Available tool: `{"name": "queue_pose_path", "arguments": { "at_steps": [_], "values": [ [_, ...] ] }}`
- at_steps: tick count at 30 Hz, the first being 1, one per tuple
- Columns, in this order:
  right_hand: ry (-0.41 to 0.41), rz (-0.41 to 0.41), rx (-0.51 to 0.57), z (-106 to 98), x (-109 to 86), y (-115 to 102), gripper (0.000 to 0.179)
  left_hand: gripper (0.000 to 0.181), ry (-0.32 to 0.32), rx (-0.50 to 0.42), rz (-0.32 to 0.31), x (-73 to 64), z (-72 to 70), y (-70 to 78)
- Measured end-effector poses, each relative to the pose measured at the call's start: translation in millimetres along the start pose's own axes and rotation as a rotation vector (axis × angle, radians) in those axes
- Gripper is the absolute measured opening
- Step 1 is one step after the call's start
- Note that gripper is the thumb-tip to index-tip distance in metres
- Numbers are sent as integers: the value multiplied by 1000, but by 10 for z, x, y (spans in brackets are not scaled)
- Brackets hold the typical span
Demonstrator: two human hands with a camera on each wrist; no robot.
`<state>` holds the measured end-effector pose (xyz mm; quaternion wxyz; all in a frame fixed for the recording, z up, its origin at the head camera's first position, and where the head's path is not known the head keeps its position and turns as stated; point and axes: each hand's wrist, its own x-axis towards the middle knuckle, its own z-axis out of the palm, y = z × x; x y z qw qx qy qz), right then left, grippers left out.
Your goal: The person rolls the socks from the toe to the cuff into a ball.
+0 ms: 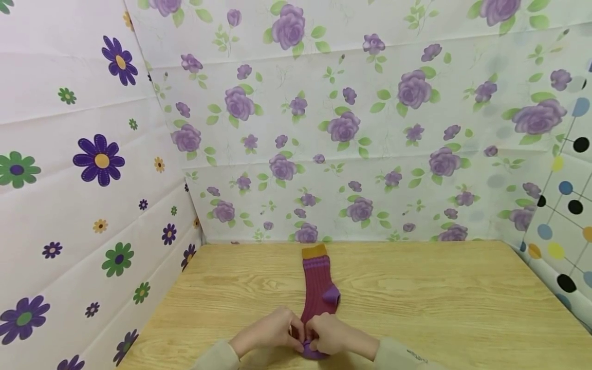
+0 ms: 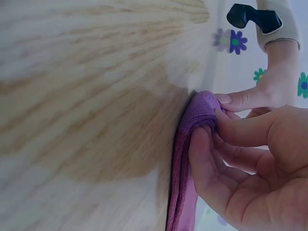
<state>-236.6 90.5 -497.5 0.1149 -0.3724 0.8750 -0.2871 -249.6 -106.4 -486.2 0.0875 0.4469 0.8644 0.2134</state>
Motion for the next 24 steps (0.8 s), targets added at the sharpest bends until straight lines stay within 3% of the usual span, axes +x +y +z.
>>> {"name": "queue_pose_path", "arguments": {
  "at_steps": [5, 11, 16, 24],
  "values": [
    [18, 31, 10, -51, -3, -40, 17, 14, 7, 107, 57, 34, -1, 67],
    [69, 34, -3, -66, 13, -43, 19, 25, -20, 329, 82, 88, -13, 173],
    [73, 49, 48, -85, 8, -45, 18, 27, -9, 483, 100, 118, 8, 227],
    [104, 54, 50, -86, -46, -54, 17, 18, -12, 501, 75, 112, 38, 258]
  ]
}}
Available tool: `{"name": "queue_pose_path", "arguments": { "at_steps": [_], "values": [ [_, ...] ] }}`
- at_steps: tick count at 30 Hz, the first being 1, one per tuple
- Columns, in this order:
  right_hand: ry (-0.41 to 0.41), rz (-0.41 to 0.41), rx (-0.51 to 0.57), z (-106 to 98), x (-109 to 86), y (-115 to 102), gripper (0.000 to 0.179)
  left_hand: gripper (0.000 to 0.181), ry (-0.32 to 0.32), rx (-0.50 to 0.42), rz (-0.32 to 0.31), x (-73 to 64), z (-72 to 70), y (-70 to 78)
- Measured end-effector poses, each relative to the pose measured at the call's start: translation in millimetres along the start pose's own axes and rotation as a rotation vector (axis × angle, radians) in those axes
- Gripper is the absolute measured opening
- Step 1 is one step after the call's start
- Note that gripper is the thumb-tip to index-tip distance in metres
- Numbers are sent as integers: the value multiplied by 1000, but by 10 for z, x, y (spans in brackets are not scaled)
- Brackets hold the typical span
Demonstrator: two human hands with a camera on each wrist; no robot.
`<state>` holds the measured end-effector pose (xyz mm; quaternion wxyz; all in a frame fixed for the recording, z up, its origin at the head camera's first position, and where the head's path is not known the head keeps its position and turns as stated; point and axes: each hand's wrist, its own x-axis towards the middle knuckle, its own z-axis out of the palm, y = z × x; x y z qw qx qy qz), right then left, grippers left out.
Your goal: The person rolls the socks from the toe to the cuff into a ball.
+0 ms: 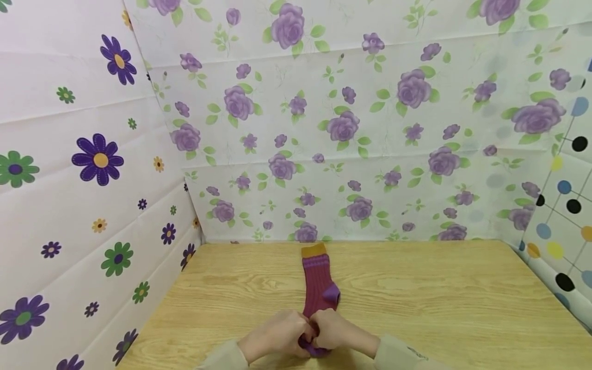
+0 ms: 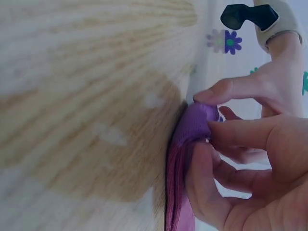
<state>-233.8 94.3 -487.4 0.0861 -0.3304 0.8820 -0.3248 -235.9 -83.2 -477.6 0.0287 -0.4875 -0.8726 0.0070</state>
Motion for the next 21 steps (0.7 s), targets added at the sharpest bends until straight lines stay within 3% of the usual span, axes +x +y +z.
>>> {"name": "queue_pose_path", "arguments": {
  "at_steps": [5, 9, 21],
  "values": [
    [35, -21, -6, -10, -60, -24, 15, 14, -21, -57, -35, -1, -6, 14],
    [57, -29, -21, -4, -104, -54, 14, 10, -24, -183, -81, -5, -4, 19],
    [121, -134, -157, 46, -129, -68, 19, 15, 30, -402, -198, 32, 32, 23]
  ]
}}
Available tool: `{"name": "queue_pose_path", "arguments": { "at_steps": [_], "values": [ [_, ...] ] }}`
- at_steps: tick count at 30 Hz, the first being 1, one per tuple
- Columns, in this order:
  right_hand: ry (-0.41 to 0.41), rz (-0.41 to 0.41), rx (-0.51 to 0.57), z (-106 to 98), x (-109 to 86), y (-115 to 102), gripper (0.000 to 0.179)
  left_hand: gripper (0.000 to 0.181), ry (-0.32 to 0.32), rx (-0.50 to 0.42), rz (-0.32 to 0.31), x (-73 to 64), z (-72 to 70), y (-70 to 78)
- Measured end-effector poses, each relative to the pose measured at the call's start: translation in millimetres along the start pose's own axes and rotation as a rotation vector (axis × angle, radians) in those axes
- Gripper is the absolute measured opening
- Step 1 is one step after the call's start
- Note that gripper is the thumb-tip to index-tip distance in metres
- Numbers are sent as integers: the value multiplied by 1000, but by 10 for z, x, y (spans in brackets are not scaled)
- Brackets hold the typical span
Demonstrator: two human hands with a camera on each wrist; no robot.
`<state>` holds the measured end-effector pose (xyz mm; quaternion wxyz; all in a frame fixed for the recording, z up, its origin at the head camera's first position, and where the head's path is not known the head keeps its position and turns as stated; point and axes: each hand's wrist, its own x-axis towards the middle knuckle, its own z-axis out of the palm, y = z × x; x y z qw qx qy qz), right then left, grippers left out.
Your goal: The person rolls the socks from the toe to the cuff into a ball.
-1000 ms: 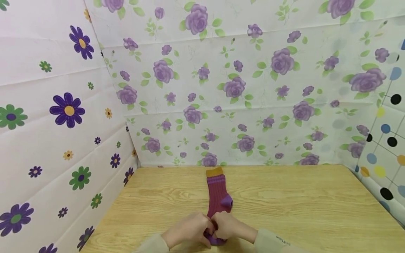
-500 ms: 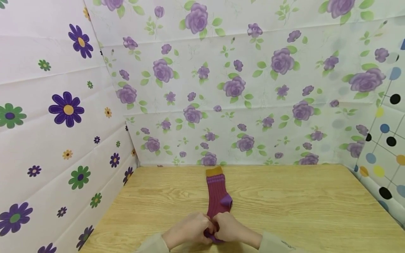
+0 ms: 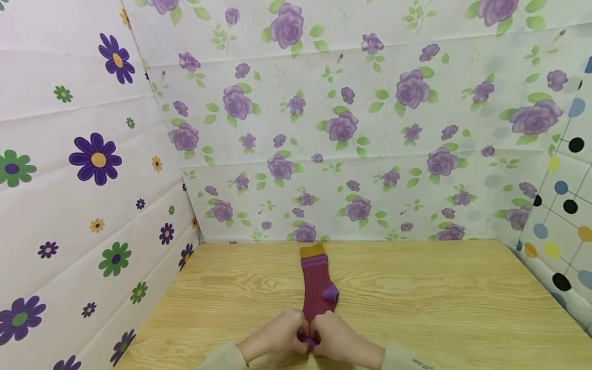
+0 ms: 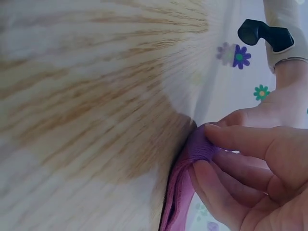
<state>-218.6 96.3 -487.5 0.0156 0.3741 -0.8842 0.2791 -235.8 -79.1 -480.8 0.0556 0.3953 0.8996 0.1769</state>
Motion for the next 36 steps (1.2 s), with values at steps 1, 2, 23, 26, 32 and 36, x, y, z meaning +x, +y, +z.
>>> {"name": "queue_pose_path", "arguments": {
  "at_steps": [1, 2, 23, 26, 32, 36],
  "values": [
    [7, -17, -7, 5, 0, 1, 19, 15, 0, -21, -10, 4, -1, 1],
    [15, -31, -14, 8, -1, 3, 20, 15, -2, -47, -22, 7, -2, -1],
    [-118, 128, 123, -34, 111, 112, 20, 13, 143, -153, -224, 24, 7, -5],
    [-114, 123, 136, -43, 123, 153, 13, 11, 155, -109, -195, 24, -10, 35],
    [-97, 100, 150, -64, 129, 190, 12, 11, 151, -147, -158, 4, -26, 62],
    [-83, 106, 144, -70, 153, 198, 15, 23, 125, -110, -101, 2, -25, 61]
  ]
}}
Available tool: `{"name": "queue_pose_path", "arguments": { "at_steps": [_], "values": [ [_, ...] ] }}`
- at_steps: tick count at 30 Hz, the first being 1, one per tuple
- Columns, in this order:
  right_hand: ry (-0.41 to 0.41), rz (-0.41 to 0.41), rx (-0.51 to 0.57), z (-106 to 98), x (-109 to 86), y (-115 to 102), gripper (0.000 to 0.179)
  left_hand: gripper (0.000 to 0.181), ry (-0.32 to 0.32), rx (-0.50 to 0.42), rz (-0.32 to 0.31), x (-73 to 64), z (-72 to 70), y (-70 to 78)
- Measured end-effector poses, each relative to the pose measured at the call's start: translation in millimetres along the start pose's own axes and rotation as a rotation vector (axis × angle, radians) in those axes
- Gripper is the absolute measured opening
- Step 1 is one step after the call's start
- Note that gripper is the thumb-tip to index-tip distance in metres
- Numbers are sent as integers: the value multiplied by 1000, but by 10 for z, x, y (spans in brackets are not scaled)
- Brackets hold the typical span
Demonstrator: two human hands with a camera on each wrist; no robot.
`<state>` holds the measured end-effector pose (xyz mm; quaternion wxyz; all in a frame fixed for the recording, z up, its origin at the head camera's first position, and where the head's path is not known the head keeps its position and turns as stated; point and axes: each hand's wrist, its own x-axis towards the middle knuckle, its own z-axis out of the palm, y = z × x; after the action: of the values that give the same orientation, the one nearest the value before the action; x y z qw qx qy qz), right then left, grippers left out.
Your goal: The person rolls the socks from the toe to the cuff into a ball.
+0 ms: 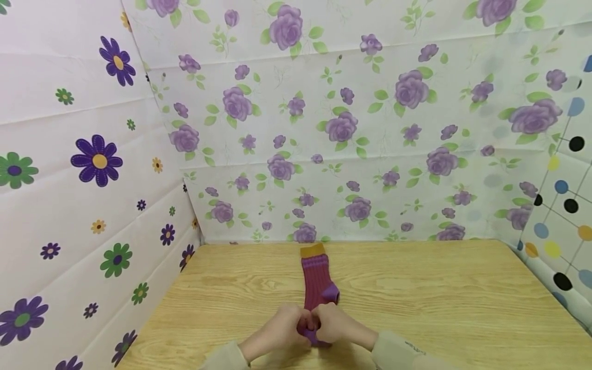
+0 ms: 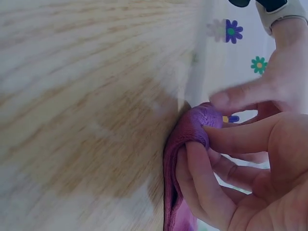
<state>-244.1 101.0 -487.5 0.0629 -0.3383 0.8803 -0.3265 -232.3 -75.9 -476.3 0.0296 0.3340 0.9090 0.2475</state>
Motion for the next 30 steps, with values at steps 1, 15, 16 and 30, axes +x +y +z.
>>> {"name": "queue_pose_path", "arguments": {
  "at_steps": [1, 15, 16, 30],
  "values": [
    [1, 6, 2, 0, 6, 2, 15, 26, -3, 15, 12, 3, 6, -3],
    [20, 34, 12, 6, -20, 12, 16, 24, -21, 101, 6, 78, 29, -31],
    [25, 39, 12, 12, -31, 14, 17, 23, -33, 78, -7, 80, 26, -35],
    [84, -31, -142, 5, -90, -120, 23, 19, -120, -90, -140, 204, -31, -167]
  ]
}}
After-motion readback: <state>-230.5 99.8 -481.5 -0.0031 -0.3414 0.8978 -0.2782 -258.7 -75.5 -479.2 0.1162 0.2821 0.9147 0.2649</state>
